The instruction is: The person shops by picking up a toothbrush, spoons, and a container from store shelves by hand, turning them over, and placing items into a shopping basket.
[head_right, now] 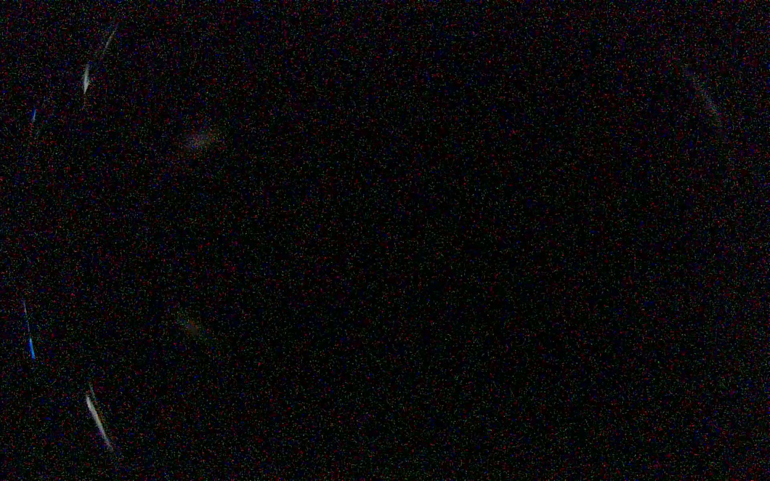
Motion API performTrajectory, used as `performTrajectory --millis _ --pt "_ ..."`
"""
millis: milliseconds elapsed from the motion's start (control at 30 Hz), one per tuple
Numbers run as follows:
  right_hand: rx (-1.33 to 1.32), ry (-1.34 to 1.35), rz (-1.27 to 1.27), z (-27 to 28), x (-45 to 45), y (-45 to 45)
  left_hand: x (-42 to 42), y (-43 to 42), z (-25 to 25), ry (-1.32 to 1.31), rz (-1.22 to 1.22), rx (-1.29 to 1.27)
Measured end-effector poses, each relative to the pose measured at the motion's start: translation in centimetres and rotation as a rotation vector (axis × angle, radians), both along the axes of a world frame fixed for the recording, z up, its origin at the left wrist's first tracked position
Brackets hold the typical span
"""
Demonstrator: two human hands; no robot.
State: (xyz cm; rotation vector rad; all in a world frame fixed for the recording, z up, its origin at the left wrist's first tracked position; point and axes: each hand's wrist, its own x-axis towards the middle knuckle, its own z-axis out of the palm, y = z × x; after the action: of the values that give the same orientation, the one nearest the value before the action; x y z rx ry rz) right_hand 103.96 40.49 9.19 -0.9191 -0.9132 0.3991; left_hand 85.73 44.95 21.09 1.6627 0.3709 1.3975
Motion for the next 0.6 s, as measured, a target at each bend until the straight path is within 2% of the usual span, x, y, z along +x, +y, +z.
performTrajectory --millis 233,267,433,467,500,600 --pt "-0.022 0.007 -0.034 0.6 -0.6 3.9 -3.1 4.0 2.7 -0.099 -0.020 0.132" --pt "-0.009 0.100 0.022 -3.8 -6.3 -1.5 -7.9 -2.9 0.6 -0.017 0.030 0.171" --pt "-0.024 0.126 0.033 -5.4 -10.8 0.2 -14.9 -1.7 1.2 -0.063 0.051 0.269" --pt "-0.026 0.140 0.031 -5.5 -10.1 0.0 -14.5 -1.9 1.6 -0.064 0.050 0.289" --pt "-0.023 0.188 0.020 -8.0 -10.5 -1.0 -14.5 -2.8 0.6 -0.033 0.034 0.313" --pt "-0.032 0.220 0.027 -8.9 -10.3 -0.4 -15.4 -2.4 1.2 -0.045 0.043 0.372"
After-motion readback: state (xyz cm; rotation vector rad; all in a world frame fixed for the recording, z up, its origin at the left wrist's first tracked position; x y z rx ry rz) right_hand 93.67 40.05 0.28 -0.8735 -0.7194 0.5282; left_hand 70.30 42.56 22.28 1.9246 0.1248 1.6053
